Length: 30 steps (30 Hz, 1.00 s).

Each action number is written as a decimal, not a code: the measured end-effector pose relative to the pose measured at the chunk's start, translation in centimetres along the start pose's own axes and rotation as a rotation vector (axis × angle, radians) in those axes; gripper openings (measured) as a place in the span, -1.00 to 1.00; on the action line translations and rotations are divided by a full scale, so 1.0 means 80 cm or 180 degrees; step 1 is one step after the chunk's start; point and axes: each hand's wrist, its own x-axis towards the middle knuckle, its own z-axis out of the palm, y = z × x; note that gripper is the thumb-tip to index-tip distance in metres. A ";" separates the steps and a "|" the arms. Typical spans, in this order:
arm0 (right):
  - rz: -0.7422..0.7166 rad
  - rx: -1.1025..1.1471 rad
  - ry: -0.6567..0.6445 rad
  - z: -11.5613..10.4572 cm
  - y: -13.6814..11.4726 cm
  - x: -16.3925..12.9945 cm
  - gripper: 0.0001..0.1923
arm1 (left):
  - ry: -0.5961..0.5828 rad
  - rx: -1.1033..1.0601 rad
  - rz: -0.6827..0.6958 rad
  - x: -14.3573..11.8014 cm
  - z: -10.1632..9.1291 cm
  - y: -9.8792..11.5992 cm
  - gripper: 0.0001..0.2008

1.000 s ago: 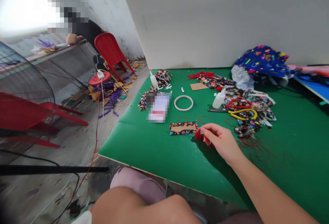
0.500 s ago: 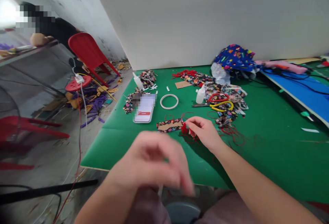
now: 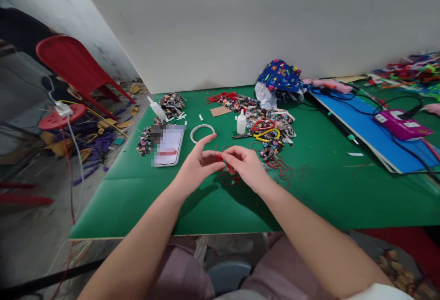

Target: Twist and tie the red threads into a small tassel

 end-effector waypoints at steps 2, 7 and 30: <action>-0.0045 -0.0049 -0.0014 0.000 -0.002 0.000 -0.77 | 0.0074 0.0094 0.0006 0.002 0.001 -0.005 -0.35; -0.0027 -0.0600 0.0023 -0.015 -0.014 0.003 -0.78 | 0.0301 0.0762 0.0056 0.009 -0.029 -0.016 -0.59; -0.1608 -0.3558 -0.0113 -0.055 0.036 0.037 -0.79 | 0.2307 0.0967 0.0552 0.010 -0.098 0.014 -0.77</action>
